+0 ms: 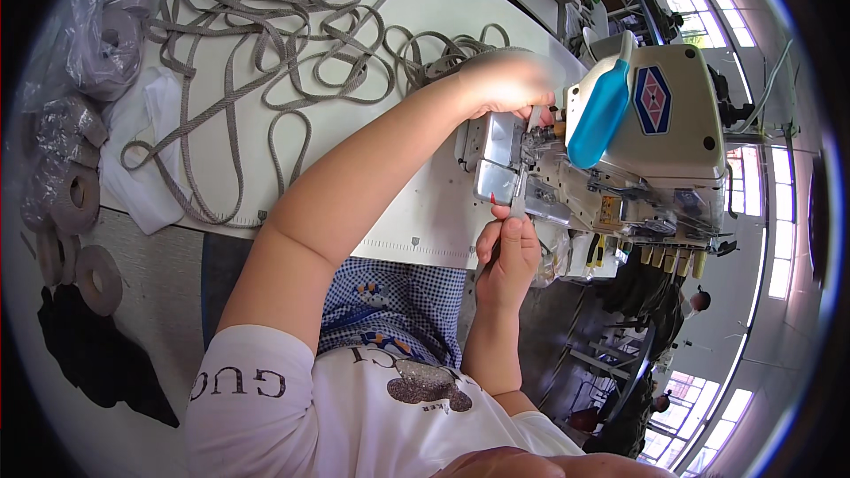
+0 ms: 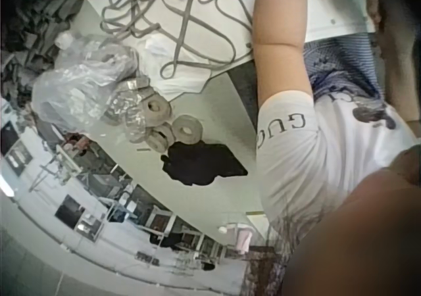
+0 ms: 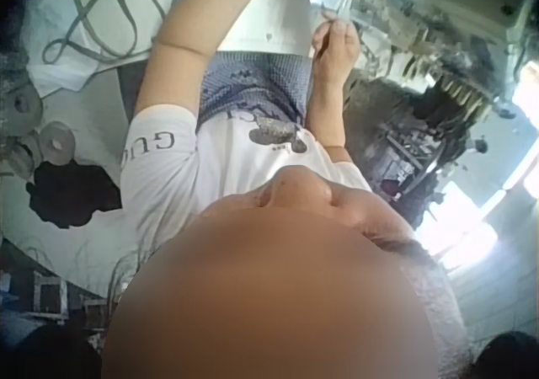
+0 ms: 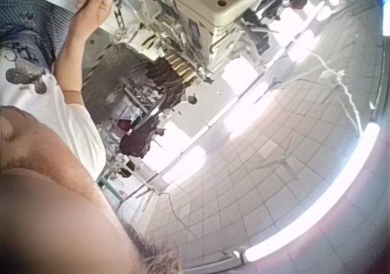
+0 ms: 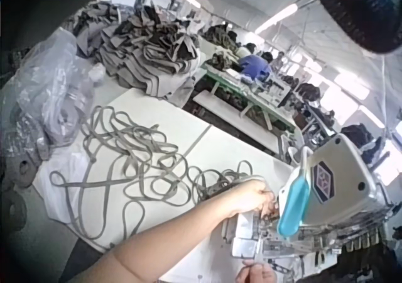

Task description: Using tools to adjust a sewing machine and then manipulating cords.

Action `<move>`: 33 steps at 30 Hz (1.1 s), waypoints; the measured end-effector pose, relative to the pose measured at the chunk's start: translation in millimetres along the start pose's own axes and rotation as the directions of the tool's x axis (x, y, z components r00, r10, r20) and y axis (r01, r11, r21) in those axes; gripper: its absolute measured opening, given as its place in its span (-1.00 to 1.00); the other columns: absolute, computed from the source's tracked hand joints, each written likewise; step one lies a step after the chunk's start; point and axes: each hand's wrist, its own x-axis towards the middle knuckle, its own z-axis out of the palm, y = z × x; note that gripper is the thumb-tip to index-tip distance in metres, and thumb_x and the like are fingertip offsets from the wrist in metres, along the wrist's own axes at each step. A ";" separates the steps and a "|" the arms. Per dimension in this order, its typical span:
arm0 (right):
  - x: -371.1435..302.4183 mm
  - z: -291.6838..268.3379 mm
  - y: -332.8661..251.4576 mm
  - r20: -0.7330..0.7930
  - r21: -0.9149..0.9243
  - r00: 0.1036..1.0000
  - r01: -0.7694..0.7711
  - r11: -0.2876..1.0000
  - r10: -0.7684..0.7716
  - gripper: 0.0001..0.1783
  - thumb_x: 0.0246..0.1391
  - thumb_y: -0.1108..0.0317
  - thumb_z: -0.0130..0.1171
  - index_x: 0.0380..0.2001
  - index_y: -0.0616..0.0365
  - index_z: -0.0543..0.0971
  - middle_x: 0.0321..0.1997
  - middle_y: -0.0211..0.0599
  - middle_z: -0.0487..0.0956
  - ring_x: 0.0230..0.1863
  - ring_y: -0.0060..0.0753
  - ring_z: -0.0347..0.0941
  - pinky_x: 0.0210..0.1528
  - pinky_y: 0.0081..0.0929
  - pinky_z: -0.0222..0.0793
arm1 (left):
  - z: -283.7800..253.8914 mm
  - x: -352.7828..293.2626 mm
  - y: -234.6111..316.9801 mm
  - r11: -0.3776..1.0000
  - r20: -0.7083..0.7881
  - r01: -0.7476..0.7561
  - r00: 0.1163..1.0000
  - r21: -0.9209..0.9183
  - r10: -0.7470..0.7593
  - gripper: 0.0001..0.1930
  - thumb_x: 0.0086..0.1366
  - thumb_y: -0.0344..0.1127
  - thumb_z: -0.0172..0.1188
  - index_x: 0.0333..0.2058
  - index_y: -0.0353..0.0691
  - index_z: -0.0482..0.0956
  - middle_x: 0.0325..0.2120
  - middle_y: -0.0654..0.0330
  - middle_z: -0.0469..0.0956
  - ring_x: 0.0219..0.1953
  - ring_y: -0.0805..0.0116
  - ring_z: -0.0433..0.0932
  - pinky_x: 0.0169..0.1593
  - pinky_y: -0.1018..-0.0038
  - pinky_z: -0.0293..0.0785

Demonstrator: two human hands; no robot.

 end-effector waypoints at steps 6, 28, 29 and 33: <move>0.1 -1.2 1.0 0.007 0.001 1.000 0.005 1.000 -0.005 -0.71 0.20 0.23 -0.12 -0.27 0.25 0.46 -0.75 -0.45 0.30 -0.72 -0.73 0.09 -0.62 -0.77 -0.01 | 0.7 -3.3 4.1 1.000 0.007 0.008 1.000 -0.007 -0.008 -0.77 0.22 -0.18 0.07 -0.34 -0.25 0.51 -0.49 0.24 0.49 -0.43 0.50 0.43 -0.27 0.56 0.39; 0.0 -1.4 1.2 0.026 0.036 1.000 0.012 0.999 -0.013 -0.72 0.21 0.27 -0.13 -0.27 0.26 0.46 -0.71 -0.43 0.34 -0.71 -0.72 0.12 -0.62 -0.78 0.02 | 1.9 -6.4 5.1 0.999 0.002 0.019 1.000 -0.033 -0.019 -0.77 0.22 -0.20 0.05 -0.29 -0.23 0.52 -0.45 0.25 0.49 -0.40 0.50 0.43 -0.24 0.56 0.40; -0.2 -0.9 1.1 0.017 0.031 1.000 0.009 0.999 -0.009 -0.73 0.21 0.27 -0.14 -0.26 0.26 0.45 -0.73 -0.44 0.31 -0.71 -0.71 0.10 -0.61 -0.76 0.00 | 2.2 -6.8 5.3 0.999 -0.001 0.024 1.000 -0.037 -0.024 -0.77 0.22 -0.20 0.05 -0.29 -0.22 0.52 -0.45 0.25 0.49 -0.40 0.50 0.43 -0.24 0.56 0.40; 0.2 -1.4 1.9 0.016 0.027 1.000 0.007 1.000 -0.007 -0.73 0.21 0.27 -0.14 -0.26 0.26 0.45 -0.73 -0.44 0.30 -0.72 -0.71 0.10 -0.62 -0.76 -0.01 | 1.2 -4.6 3.1 1.000 -0.002 0.011 1.000 -0.017 -0.011 -0.78 0.23 -0.20 0.04 -0.29 -0.21 0.52 -0.45 0.25 0.49 -0.40 0.51 0.43 -0.23 0.56 0.40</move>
